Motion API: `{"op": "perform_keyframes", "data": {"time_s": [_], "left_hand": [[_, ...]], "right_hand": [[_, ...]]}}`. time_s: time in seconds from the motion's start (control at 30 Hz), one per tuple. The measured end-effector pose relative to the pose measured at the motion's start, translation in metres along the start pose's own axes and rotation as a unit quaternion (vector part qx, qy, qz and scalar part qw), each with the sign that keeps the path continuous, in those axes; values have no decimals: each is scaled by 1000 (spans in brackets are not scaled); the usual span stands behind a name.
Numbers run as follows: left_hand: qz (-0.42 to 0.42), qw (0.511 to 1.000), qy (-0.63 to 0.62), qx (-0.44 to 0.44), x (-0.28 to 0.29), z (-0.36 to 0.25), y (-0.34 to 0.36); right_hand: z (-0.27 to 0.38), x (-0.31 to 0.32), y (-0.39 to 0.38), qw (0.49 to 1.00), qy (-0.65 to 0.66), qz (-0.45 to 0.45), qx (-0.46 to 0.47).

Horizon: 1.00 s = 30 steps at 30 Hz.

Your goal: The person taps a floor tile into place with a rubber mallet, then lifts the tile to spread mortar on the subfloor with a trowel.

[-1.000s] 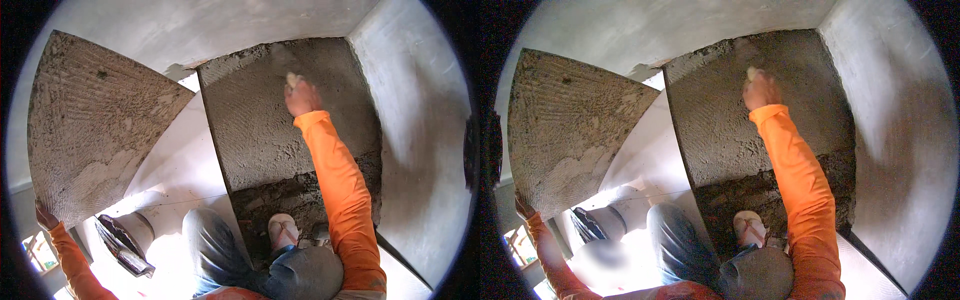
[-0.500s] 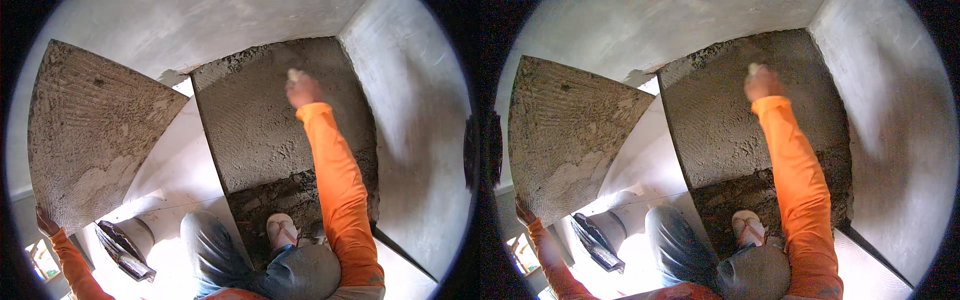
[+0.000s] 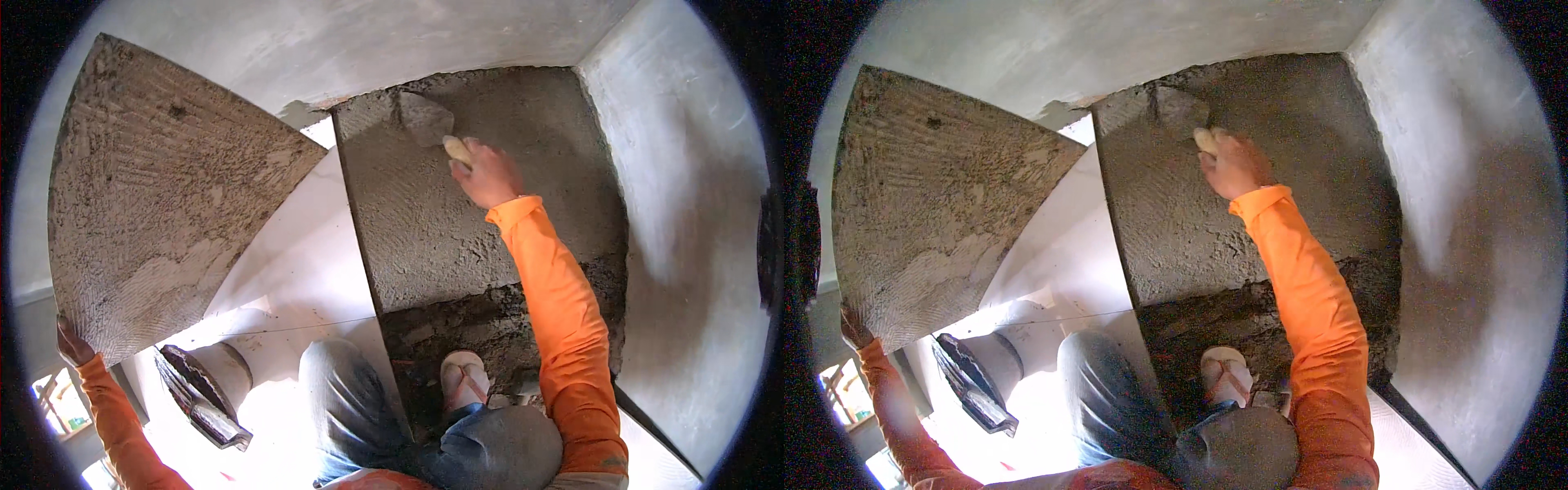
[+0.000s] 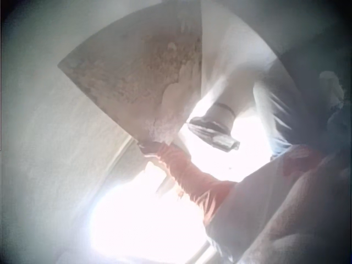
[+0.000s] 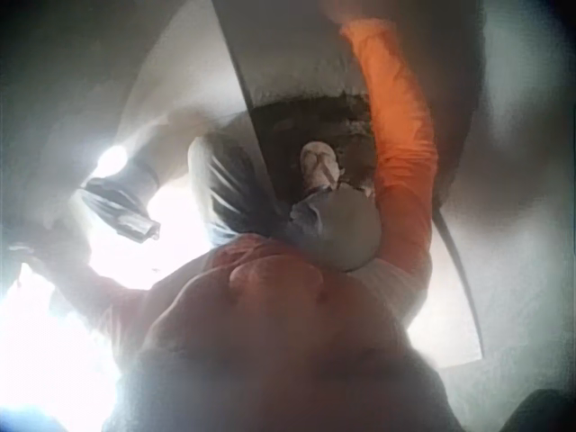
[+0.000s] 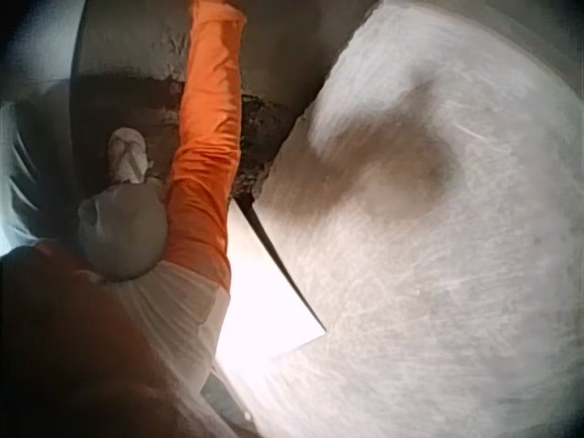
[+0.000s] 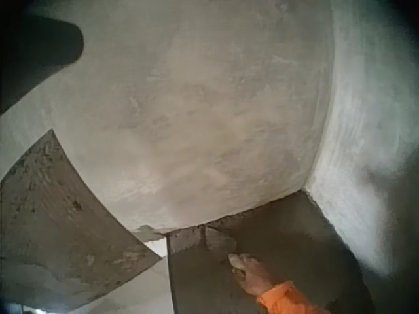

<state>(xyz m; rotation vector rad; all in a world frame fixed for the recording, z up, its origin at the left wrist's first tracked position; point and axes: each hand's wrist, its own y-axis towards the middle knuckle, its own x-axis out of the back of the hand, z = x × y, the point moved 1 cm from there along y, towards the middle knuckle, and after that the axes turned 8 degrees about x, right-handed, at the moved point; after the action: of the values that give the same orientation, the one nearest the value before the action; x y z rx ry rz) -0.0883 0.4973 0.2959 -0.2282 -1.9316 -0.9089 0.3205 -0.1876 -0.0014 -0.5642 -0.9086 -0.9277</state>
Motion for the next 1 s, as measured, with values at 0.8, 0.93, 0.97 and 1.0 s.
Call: {"op": "perform_keyframes", "data": {"time_s": [0.8,0.93,0.97,1.0], "left_hand": [[-36,998,-55,5,12,29,16],[-52,996,-64,24,19,40,16],[-56,997,-55,16,19,41,16],[-57,996,-65,4,19,42,15]], "right_hand": [[-66,-12,87,954,-234,-93,163],[-57,-23,100,955,-241,-74,155],[-55,-21,99,958,-233,-66,153],[-53,-17,95,962,-219,-51,154]]}}
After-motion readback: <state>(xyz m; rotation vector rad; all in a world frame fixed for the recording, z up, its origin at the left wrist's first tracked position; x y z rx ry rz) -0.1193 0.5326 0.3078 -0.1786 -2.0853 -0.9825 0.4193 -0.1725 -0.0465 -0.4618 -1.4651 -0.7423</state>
